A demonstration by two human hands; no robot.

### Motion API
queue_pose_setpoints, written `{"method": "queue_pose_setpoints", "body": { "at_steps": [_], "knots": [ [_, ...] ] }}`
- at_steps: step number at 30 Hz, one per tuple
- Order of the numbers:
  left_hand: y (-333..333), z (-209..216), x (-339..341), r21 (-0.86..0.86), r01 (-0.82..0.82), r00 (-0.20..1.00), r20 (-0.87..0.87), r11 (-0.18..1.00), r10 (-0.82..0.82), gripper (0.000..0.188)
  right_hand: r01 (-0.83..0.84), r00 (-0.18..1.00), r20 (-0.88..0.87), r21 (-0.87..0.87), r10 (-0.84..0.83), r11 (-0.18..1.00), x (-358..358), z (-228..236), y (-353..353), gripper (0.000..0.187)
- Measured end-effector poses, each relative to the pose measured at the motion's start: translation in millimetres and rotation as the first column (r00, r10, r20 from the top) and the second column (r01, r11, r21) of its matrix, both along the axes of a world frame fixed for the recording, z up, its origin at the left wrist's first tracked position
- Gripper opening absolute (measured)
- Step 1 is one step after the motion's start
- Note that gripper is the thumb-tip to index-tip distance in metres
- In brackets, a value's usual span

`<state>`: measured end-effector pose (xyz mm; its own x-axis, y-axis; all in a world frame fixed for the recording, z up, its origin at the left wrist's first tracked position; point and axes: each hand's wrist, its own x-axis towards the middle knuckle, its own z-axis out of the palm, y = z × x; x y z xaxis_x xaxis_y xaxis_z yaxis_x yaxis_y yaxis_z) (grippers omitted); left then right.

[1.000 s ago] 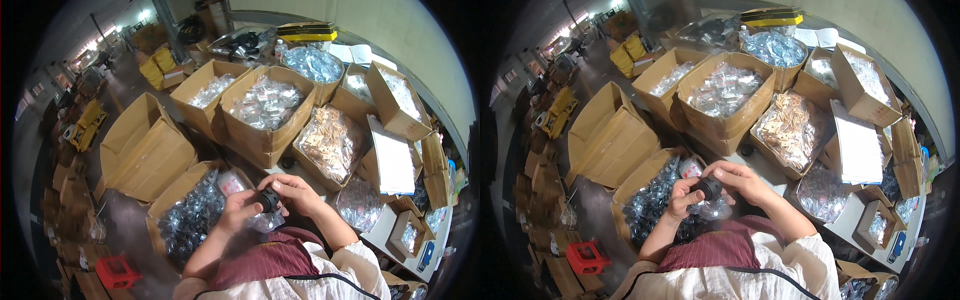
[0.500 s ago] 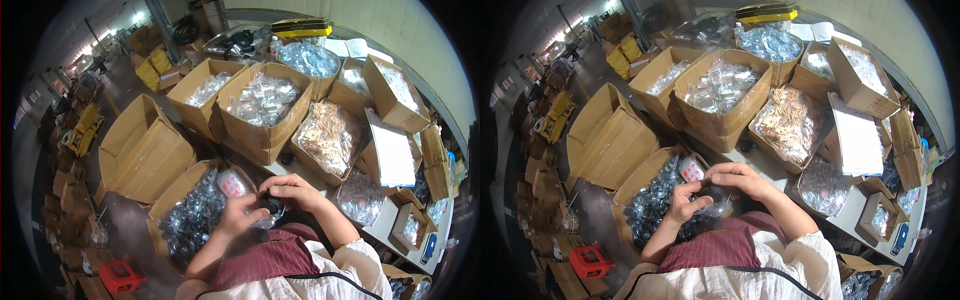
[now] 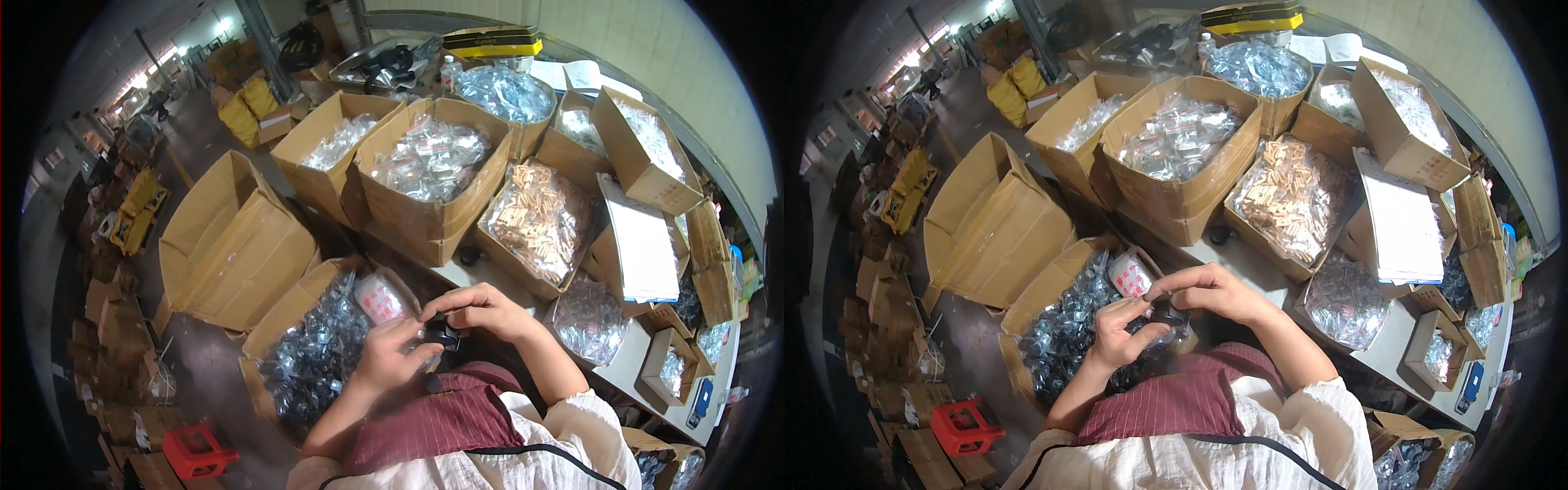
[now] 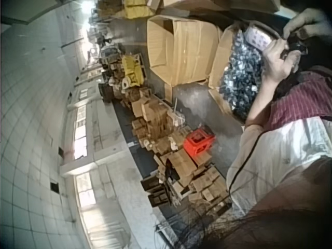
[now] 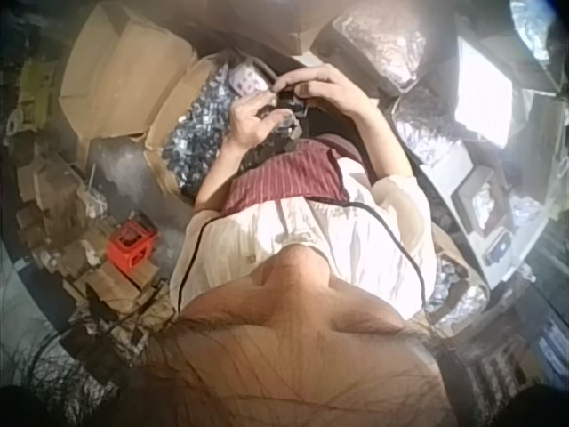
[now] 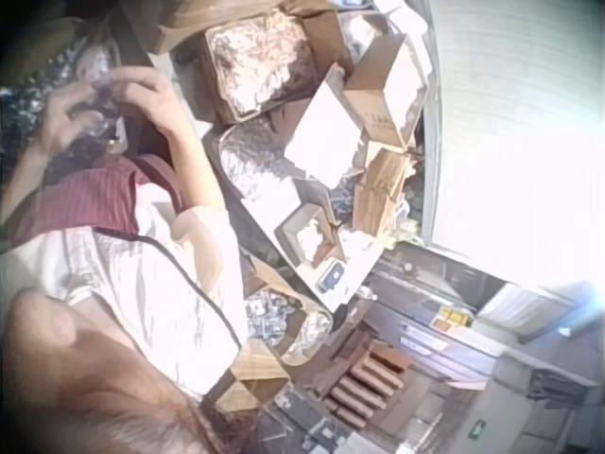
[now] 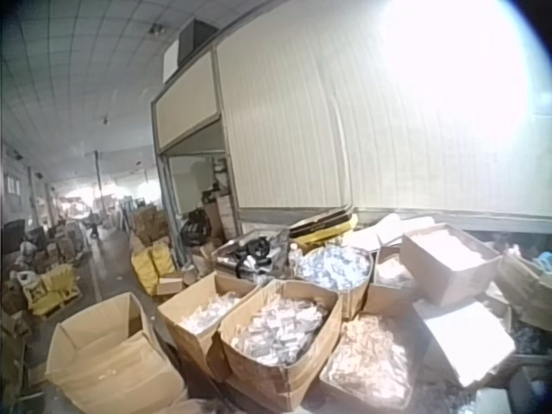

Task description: The person sorts small black plastic parts by hand from a large cardboard box on the floor into various smaller boxes on a workbench, then handles a pink water bottle and a notebook.

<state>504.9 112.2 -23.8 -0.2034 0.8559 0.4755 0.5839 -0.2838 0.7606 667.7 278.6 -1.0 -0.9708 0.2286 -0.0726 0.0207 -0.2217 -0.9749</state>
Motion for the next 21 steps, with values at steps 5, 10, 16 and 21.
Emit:
{"method": "queue_pose_setpoints", "body": {
  "at_steps": [5, 10, 16, 21],
  "knots": [
    [-0.8, 0.0, -5.9, 0.154, -0.024, 0.979, -0.198, 0.988, 0.055, 0.048, -0.009, 0.987, -0.160, 0.004, 0.010, 1.000, -0.3, -6.0, 1.7, 0.044],
    [-2.2, 13.3, -5.3, 0.206, -0.037, 0.949, -0.298, 0.978, 0.099, 0.049, -0.067, 0.963, -0.263, -0.037, 0.056, 0.997, 0.3, -15.4, 5.5, 0.048],
    [-3.5, 12.3, -6.6, 0.195, -0.026, 0.942, -0.324, 0.980, 0.090, 0.050, -0.081, 0.971, -0.239, -0.225, 0.026, 0.971, -3.7, -38.7, 5.3, 0.064],
    [-0.6, 13.7, -8.9, 0.165, -0.005, 0.928, -0.367, 0.986, 0.066, 0.045, -0.112, 0.989, -0.128, -0.304, 0.076, 0.946, -7.8, -43.2, 3.1, 0.081]
  ]
}}
